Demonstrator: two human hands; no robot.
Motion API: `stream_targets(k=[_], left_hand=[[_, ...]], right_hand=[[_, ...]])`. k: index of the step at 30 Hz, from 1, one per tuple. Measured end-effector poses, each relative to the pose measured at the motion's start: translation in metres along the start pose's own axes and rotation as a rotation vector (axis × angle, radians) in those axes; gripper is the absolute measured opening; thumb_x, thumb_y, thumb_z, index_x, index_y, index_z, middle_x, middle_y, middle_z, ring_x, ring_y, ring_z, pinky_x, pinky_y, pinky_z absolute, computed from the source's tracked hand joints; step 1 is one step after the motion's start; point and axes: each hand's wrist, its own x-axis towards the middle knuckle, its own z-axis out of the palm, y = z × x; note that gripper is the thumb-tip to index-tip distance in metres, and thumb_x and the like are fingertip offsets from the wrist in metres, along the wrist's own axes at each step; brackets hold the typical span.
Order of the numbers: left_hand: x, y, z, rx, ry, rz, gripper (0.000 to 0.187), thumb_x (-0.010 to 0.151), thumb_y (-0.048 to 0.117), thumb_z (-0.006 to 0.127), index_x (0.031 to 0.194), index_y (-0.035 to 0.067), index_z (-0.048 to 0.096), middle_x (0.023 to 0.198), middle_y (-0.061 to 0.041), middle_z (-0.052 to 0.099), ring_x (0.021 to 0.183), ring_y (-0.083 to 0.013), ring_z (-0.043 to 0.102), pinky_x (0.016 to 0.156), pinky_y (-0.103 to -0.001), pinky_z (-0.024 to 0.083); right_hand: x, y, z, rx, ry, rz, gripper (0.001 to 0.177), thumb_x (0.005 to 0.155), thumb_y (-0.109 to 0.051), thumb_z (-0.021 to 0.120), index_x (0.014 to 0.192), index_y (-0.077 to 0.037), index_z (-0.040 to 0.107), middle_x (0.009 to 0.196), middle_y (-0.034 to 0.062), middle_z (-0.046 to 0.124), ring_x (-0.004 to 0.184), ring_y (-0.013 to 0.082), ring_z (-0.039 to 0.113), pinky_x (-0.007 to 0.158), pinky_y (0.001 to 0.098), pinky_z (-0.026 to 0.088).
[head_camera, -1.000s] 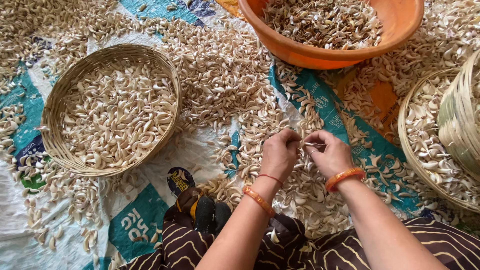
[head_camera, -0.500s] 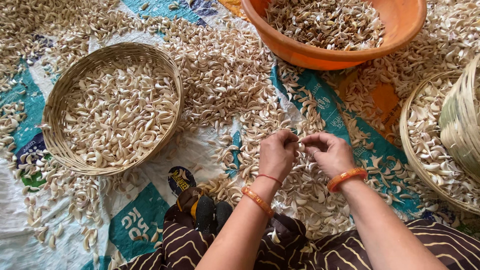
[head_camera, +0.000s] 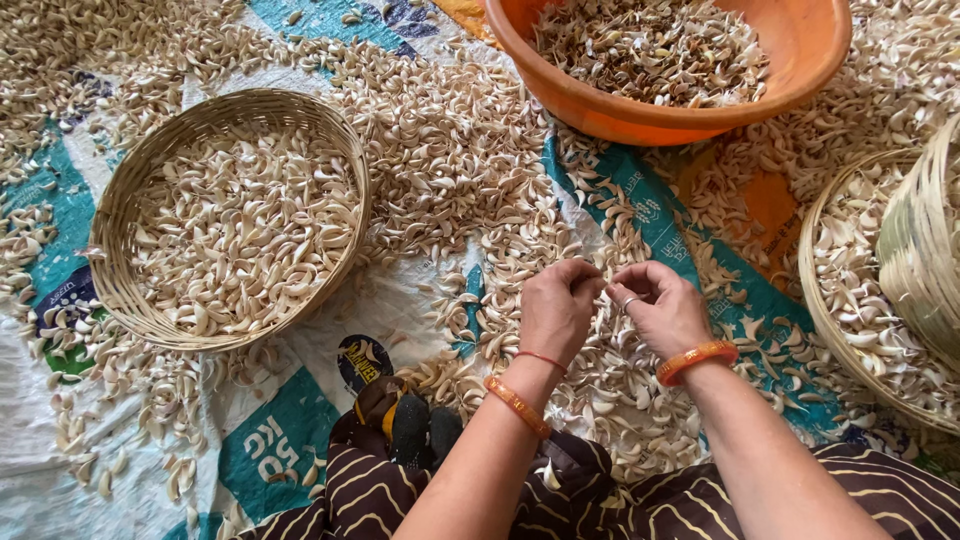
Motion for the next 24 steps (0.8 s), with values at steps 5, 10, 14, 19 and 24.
stream_targets(k=[5,10,14,19,24], left_hand=[[0.000,0.008,-0.003,-0.030,0.010,0.027,0.012,0.085,0.010,0.074,0.094,0.006,0.079,0.084,-0.013,0.076,0.074,-0.0254,0.076,0.069,-0.034,0.060],[0.001,0.014,-0.002,-0.098,-0.052,-0.078,0.015,0.091,0.004,0.066,0.103,0.006,0.075,0.082,-0.013,0.076,0.073,-0.0235,0.078,0.068,-0.032,0.060],[0.000,0.016,0.000,-0.031,0.027,0.076,0.016,0.090,0.001,0.064,0.103,0.004,0.073,0.089,-0.015,0.076,0.080,-0.0270,0.076,0.071,-0.035,0.059],[-0.002,0.021,0.001,0.115,0.044,0.164,0.011,0.090,0.002,0.067,0.096,0.006,0.076,0.090,-0.016,0.075,0.084,-0.0330,0.074,0.073,-0.042,0.057],[-0.010,0.035,0.004,0.226,0.038,0.328,0.010,0.088,-0.001,0.066,0.094,0.005,0.071,0.098,-0.014,0.072,0.087,-0.0318,0.071,0.080,-0.040,0.058]], right_hand=[[-0.001,0.000,-0.002,-0.065,0.047,0.083,0.017,0.092,-0.017,0.080,0.099,-0.004,0.073,0.091,0.0055,0.076,0.079,0.0094,0.065,0.070,0.0255,0.052],[0.004,0.005,-0.002,0.175,0.016,0.033,0.016,0.091,-0.007,0.071,0.107,-0.004,0.071,0.097,0.0030,0.079,0.087,0.0069,0.072,0.076,0.0216,0.056],[0.006,0.010,-0.002,0.388,-0.052,0.111,0.017,0.097,-0.008,0.063,0.111,-0.004,0.072,0.099,0.0038,0.077,0.085,0.0094,0.072,0.074,0.0232,0.059],[0.005,0.012,-0.004,0.319,-0.072,0.236,0.018,0.101,-0.017,0.065,0.110,-0.005,0.072,0.098,0.0023,0.073,0.080,0.0091,0.064,0.067,0.0263,0.054],[0.004,0.010,-0.001,0.715,-0.254,0.299,0.021,0.103,-0.024,0.057,0.110,-0.007,0.066,0.096,0.0029,0.069,0.080,0.0124,0.067,0.070,0.0300,0.059]])
